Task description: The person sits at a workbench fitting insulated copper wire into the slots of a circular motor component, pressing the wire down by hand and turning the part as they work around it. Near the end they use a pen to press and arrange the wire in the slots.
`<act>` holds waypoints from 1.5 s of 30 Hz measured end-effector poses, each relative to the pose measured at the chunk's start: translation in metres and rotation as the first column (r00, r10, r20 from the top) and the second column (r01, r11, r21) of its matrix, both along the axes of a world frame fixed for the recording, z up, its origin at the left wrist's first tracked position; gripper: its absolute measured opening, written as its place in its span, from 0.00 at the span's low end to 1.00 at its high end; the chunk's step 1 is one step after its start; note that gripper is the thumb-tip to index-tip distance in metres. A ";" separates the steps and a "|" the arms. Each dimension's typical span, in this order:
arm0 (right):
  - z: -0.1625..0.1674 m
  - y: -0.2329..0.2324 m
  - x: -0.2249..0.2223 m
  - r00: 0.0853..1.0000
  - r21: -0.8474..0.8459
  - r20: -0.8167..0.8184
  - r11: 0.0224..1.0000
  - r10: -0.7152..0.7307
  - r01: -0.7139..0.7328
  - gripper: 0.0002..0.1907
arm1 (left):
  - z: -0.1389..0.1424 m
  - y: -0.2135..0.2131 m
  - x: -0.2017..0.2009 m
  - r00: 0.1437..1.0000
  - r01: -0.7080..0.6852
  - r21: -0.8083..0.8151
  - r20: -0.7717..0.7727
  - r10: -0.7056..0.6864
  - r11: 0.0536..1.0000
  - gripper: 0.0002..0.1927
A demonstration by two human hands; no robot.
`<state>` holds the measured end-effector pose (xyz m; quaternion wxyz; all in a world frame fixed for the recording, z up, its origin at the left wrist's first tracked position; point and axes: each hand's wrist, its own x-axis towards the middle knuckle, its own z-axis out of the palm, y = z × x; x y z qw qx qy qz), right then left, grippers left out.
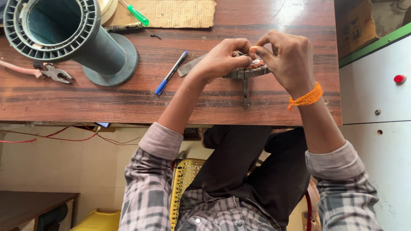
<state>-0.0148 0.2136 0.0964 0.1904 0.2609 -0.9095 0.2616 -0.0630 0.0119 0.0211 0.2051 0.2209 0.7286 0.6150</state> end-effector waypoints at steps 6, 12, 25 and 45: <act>0.019 -0.015 0.027 0.967 -0.070 0.249 0.997 0.057 -0.041 0.08 | 0.002 -0.038 -0.011 0.961 0.263 0.346 -0.012 -0.276 0.901 0.14; 0.006 -0.040 0.057 0.974 -0.171 0.203 0.983 0.097 -0.062 0.06 | -0.009 -0.041 -0.014 0.949 0.315 0.274 -0.120 -0.292 0.909 0.12; -0.058 -0.060 0.113 0.986 -0.245 0.164 0.969 0.001 0.040 0.04 | -0.007 -0.050 0.013 0.943 0.317 0.164 -0.163 -0.291 0.934 0.16; -0.041 0.008 0.092 0.985 -0.346 0.168 0.938 0.040 0.021 0.03 | 0.003 -0.020 0.075 0.499 -0.321 -0.014 -0.852 0.157 0.947 0.21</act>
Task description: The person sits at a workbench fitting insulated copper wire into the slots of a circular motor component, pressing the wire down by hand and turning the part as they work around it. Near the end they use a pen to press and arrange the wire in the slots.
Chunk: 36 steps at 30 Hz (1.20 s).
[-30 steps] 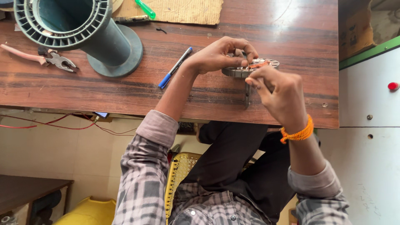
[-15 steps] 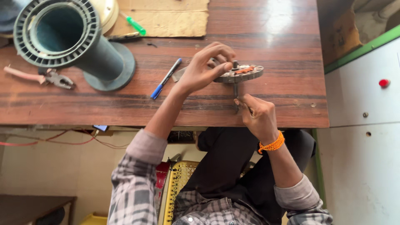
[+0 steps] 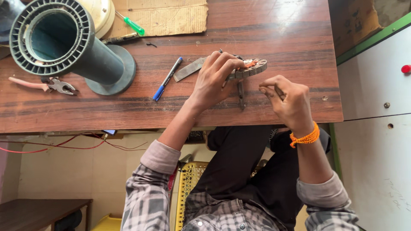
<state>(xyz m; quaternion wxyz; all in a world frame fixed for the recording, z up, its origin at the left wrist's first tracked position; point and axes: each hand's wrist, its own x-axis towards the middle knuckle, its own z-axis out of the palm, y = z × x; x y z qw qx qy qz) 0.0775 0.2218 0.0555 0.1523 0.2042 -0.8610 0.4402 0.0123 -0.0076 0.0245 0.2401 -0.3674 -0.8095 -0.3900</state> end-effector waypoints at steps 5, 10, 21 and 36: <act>0.014 -0.007 -0.011 0.999 0.136 -0.041 0.991 0.012 -0.006 0.04 | -0.012 0.000 -0.004 0.999 0.007 -0.025 -0.033 -0.008 1.000 0.23; 0.019 -0.018 -0.023 0.994 0.088 -0.108 0.996 0.006 0.003 0.05 | -0.010 -0.001 -0.005 0.997 0.005 -0.013 -0.074 -0.006 1.000 0.24; 0.029 -0.014 -0.077 0.998 0.197 -0.040 0.979 0.055 -0.046 0.05 | -0.001 0.001 0.003 0.957 -0.127 -0.090 -0.274 0.098 0.988 0.18; 0.025 -0.014 -0.107 0.976 0.408 -0.216 0.910 0.023 0.069 0.12 | 0.001 0.009 -0.047 0.803 -0.101 0.192 0.595 -0.034 0.976 0.42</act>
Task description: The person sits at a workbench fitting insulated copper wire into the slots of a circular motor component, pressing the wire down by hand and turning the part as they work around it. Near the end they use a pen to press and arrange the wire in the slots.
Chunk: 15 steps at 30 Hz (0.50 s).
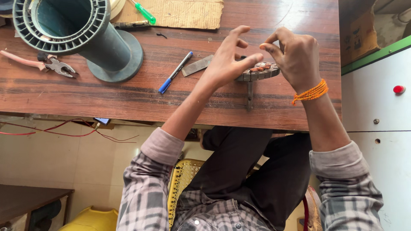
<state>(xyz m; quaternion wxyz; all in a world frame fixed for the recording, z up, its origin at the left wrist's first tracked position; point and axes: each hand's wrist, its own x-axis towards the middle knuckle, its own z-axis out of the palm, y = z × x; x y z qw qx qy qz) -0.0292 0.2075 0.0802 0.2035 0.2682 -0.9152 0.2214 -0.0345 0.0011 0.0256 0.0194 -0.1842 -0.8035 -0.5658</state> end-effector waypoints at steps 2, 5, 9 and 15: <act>-0.002 -0.001 0.001 0.998 -0.001 -0.068 1.000 -0.014 0.014 0.12 | -0.001 0.002 -0.010 0.996 0.086 -0.003 0.016 -0.086 0.996 0.37; 0.001 -0.005 0.005 0.995 0.002 -0.087 0.999 -0.042 0.042 0.11 | -0.004 0.002 -0.016 0.935 0.230 0.113 0.250 -0.252 0.967 0.25; 0.018 -0.011 0.018 1.000 -0.027 -0.005 1.000 -0.015 0.015 0.09 | -0.006 -0.009 -0.019 0.853 0.303 0.261 0.354 -0.383 0.917 0.15; 0.046 -0.024 0.058 0.927 -0.156 0.371 0.988 0.061 -0.003 0.06 | -0.009 -0.031 -0.025 0.742 0.487 0.471 0.223 -0.633 0.736 0.12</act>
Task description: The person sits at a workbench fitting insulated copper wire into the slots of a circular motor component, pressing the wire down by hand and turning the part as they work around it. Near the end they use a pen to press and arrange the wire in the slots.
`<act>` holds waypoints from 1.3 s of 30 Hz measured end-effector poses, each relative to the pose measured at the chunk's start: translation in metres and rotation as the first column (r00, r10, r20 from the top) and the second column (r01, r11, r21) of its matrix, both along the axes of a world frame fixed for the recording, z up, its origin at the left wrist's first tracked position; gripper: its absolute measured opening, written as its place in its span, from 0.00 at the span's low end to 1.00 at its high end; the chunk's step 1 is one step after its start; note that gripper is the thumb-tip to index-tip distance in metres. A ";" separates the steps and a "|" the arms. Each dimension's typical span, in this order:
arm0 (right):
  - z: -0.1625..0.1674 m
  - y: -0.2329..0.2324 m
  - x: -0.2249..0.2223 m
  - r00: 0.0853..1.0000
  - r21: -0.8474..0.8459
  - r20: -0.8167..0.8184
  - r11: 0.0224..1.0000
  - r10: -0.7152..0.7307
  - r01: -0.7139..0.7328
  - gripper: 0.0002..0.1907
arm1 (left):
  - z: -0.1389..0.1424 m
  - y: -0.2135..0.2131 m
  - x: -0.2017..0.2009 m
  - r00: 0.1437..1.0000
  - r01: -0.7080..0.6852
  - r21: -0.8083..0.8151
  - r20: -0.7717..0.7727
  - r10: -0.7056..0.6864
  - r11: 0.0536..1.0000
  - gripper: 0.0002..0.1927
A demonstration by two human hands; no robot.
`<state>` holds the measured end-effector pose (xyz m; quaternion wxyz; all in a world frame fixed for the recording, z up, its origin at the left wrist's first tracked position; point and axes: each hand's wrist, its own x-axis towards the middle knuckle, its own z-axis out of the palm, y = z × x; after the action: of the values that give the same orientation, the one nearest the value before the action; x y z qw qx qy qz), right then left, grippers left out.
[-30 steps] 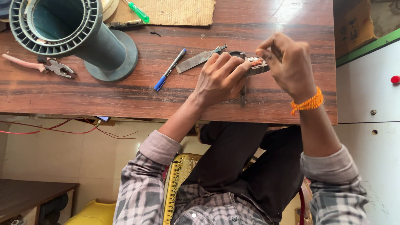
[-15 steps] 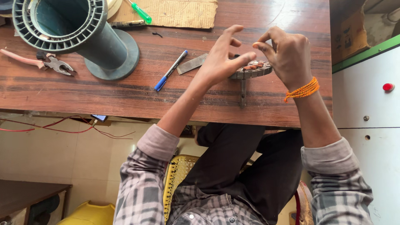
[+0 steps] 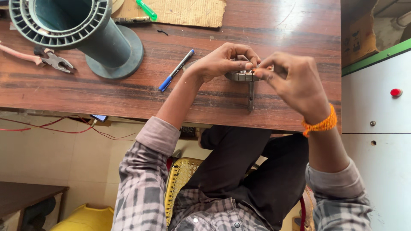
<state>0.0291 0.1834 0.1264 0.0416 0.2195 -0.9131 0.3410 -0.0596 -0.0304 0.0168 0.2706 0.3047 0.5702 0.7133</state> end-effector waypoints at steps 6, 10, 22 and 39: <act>-0.011 -0.014 0.030 0.998 -0.056 -0.006 0.997 -0.060 0.059 0.04 | -0.008 -0.004 -0.006 0.998 0.013 0.032 -0.056 -0.011 0.999 0.12; -0.038 -0.018 0.049 0.997 -0.149 -0.062 0.988 -0.035 0.025 0.03 | -0.005 -0.006 -0.003 0.992 -0.012 0.003 -0.125 0.012 1.000 0.12; -0.091 0.021 0.060 0.989 -0.120 -0.043 0.983 -0.144 0.138 0.02 | 0.025 0.019 0.076 0.415 -0.673 -0.079 -0.864 0.286 0.736 0.20; -0.018 0.020 0.036 0.976 -0.175 -0.211 0.984 -0.057 0.020 0.03 | 0.015 0.019 0.077 0.259 -0.695 0.084 -0.897 0.358 0.714 0.24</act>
<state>0.0651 0.2033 0.1086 0.1656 0.2329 -0.8746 0.3917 0.0170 -0.0110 0.0319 -0.2694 0.3584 0.8013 0.3961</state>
